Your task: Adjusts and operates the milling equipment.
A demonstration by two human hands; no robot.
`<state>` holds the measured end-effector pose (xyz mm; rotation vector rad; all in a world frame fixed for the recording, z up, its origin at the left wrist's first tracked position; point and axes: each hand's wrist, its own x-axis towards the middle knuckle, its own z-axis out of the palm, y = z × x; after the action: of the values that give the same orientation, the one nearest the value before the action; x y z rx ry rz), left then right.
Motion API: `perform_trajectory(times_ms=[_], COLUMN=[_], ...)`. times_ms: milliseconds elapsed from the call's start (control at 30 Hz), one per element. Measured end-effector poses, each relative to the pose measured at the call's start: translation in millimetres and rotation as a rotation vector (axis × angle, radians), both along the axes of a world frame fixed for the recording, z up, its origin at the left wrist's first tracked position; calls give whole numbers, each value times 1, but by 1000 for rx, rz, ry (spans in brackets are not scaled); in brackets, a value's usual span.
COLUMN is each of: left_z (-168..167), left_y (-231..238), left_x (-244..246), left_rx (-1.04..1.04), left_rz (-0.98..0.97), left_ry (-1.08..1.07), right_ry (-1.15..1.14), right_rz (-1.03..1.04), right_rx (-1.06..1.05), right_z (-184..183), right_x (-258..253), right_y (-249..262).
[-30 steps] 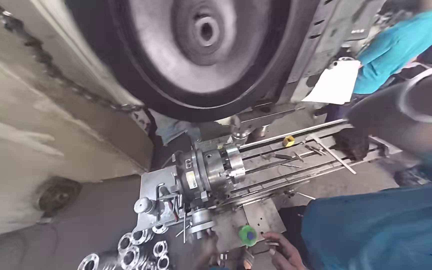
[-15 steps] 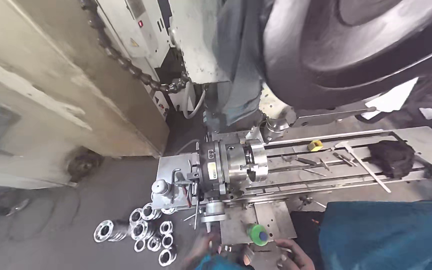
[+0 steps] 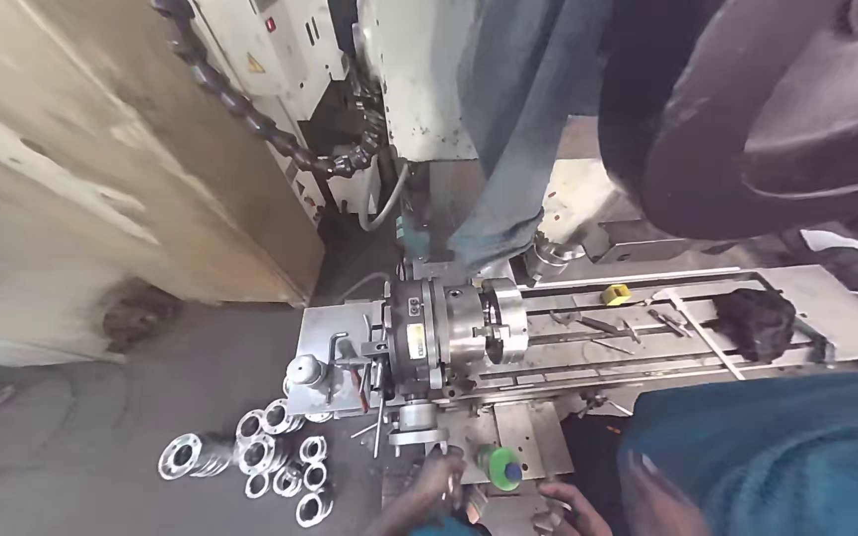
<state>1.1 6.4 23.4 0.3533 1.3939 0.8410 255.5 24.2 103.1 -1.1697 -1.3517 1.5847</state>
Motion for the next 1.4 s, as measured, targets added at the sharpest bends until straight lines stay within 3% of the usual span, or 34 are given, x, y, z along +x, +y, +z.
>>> perform_trajectory(times_ms=[100,200,267,367,433,500,567,667,733,800,900,967,1033,1133,1167,1267,1333,1400], left_z=[-30,-2,28,-9,-36,-25,-2,2,-23,-33,0,20,8,-35,-34,0,22,14], left_y=[-13,-48,-39,-7,-15,-37,-51,-27,-8,-20,-48,-41,-17,-10,-20,-47,-39,-14], left_x=[-21,-55,-39,5,-10,-41,-54,-12,9,-12,-53,-41,-3,-1,-17,-57,-42,-5], left_rx=[-105,26,87,53,-50,-16,88,160,78,-41,60,122,104,-52,-98,36,102,84], left_rz=[-36,196,180,106,82,116,213,191,174,114,193,186,175,85,80,164,148,137], left_ry=[174,69,-111,-72,49,88,-5,-218,-76,91,81,-70,-110,133,156,78,-75,-100], right_ry=[-8,-39,-70,-72,-72,-75,-72,-95,-94,-86,-89,-104,-105,-84,-96,-125,-125,-119], right_rz=[38,88,113,132,138,154,138,138,136,143,170,159,151,145,148,160,150,152], right_rx=[23,26,32,36,24,10,5,12,5,-1,3,-10,-7,8,-1,-10,-9,2], right_z=[1,6,7,3,3,6,3,-2,-4,-2,0,0,1,0,2,0,-2,-3], right_x=[-4,-6,-3,-1,-3,0,1,7,3,1,-2,-1,1,-4,-3,-3,0,2], right_y=[-1,2,1,2,-1,3,1,0,1,-2,3,0,2,0,-1,1,-2,-1])
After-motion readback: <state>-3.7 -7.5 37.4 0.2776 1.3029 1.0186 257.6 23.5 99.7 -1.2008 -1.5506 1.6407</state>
